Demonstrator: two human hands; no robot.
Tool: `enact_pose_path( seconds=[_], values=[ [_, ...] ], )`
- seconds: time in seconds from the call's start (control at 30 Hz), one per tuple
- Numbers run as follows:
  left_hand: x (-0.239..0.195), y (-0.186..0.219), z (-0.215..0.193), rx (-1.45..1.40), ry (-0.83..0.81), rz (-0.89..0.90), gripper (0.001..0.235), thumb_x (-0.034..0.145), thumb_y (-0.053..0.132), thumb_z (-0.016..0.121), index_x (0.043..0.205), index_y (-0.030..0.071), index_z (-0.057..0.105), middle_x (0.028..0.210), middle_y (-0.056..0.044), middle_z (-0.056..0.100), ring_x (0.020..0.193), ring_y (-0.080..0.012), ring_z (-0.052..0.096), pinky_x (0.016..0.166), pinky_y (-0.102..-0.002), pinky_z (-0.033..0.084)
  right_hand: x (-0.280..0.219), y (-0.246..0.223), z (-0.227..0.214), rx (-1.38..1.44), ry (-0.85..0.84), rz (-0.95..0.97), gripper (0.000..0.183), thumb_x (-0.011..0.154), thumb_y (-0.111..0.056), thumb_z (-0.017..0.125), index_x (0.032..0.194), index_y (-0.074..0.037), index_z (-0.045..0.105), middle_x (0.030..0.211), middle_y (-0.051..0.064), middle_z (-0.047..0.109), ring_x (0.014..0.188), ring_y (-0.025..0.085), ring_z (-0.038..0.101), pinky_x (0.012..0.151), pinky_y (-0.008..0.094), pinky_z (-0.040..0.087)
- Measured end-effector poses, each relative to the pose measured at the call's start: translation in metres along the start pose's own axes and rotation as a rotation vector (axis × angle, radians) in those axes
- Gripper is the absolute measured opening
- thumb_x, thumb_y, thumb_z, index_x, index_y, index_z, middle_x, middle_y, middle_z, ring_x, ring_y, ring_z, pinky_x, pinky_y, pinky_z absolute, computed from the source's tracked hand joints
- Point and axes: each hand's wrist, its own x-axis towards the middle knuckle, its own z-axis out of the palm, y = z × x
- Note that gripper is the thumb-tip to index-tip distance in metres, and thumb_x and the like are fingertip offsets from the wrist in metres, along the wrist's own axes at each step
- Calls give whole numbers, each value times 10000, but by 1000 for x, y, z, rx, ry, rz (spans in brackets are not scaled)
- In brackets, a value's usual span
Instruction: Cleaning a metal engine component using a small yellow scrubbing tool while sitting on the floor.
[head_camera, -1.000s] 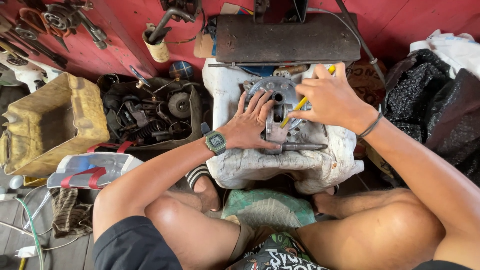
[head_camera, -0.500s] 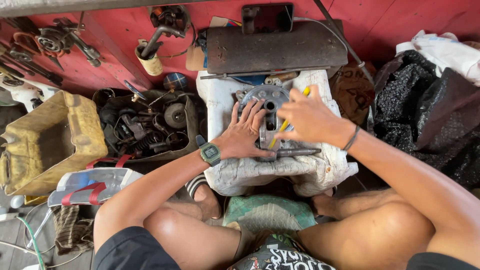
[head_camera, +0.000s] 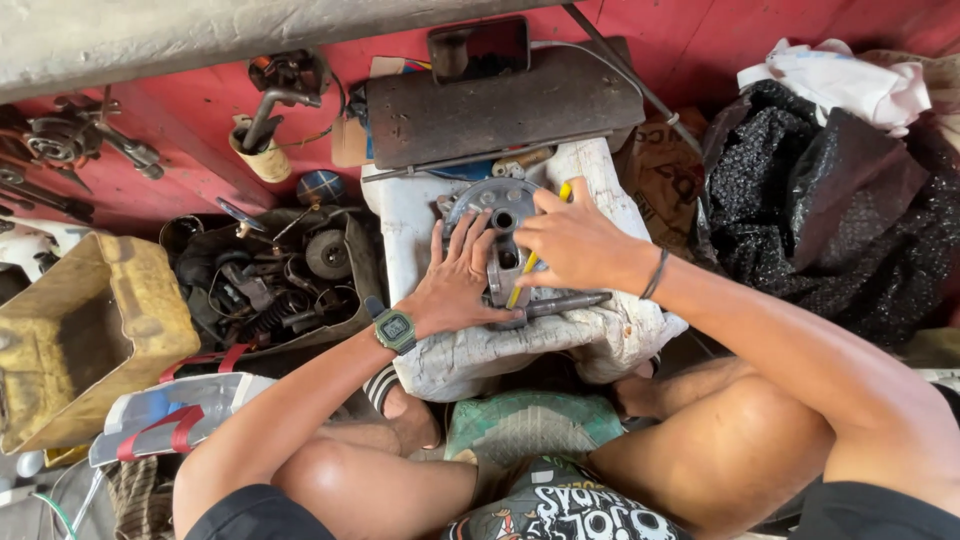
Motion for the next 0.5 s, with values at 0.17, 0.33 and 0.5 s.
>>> enact_pose_path(
  seconds=[0.17,0.33,0.5],
  values=[
    [-2,0,5,5,-7,-20,1124,813,796,640,1475,-5,213,1637,-276,63,1512,-484,62,1158,-773,21,-1,17,13,-28,231,-9,547,868,-721,596,990,-193,671,836,-46,651,1002,202,505,908,531,323],
    [-1,-2,6,-10,11,1,1121,817,787,654,1462,-27,234,1631,-292,80,1504,-497,73,1143,-789,24,10,26,27,38,168,-16,513,868,-675,623,1035,-195,691,888,-27,692,1032,230,516,920,586,327],
    [0,-3,6,-35,8,0,1128,824,787,645,1487,-13,206,1635,-278,60,1509,-498,52,1145,-793,22,3,11,11,39,137,-2,464,883,-647,636,1016,-207,696,840,-58,671,1006,209,497,908,543,314]
  ],
)
